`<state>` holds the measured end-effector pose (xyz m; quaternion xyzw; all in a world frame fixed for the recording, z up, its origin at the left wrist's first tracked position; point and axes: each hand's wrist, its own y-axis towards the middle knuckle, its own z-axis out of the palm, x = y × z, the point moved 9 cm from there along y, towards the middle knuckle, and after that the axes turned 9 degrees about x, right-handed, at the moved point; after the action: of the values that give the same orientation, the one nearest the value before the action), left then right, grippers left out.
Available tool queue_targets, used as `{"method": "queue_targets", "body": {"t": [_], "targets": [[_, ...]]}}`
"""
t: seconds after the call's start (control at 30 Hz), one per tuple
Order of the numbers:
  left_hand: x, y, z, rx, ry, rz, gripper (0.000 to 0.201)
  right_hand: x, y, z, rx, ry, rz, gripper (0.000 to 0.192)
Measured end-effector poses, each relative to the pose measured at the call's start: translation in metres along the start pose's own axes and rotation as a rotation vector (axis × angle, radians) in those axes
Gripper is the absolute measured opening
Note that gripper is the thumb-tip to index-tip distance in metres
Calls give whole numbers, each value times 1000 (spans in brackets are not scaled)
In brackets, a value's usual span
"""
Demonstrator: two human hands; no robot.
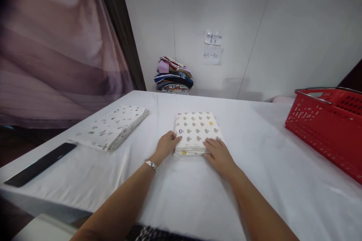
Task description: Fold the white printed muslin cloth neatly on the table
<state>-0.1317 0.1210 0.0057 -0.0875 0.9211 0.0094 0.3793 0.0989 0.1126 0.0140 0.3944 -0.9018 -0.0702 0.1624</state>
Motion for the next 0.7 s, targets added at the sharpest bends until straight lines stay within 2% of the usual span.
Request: {"method": "queue_targets", "body": {"t": [0.2, 0.37, 0.5, 0.7], "targets": [[11, 13, 3, 7, -114, -34, 28, 3, -1, 0, 2, -11, -17, 39], [4, 41, -3, -3, -69, -84, 35, 2, 0, 2, 7, -21, -6, 39], [4, 59, -4, -30, -54, -122, 30, 2, 0, 3, -1, -29, -16, 39], [16, 60, 2, -78, -63, -153, 21, 2, 0, 6, 4, -62, -30, 39]]}}
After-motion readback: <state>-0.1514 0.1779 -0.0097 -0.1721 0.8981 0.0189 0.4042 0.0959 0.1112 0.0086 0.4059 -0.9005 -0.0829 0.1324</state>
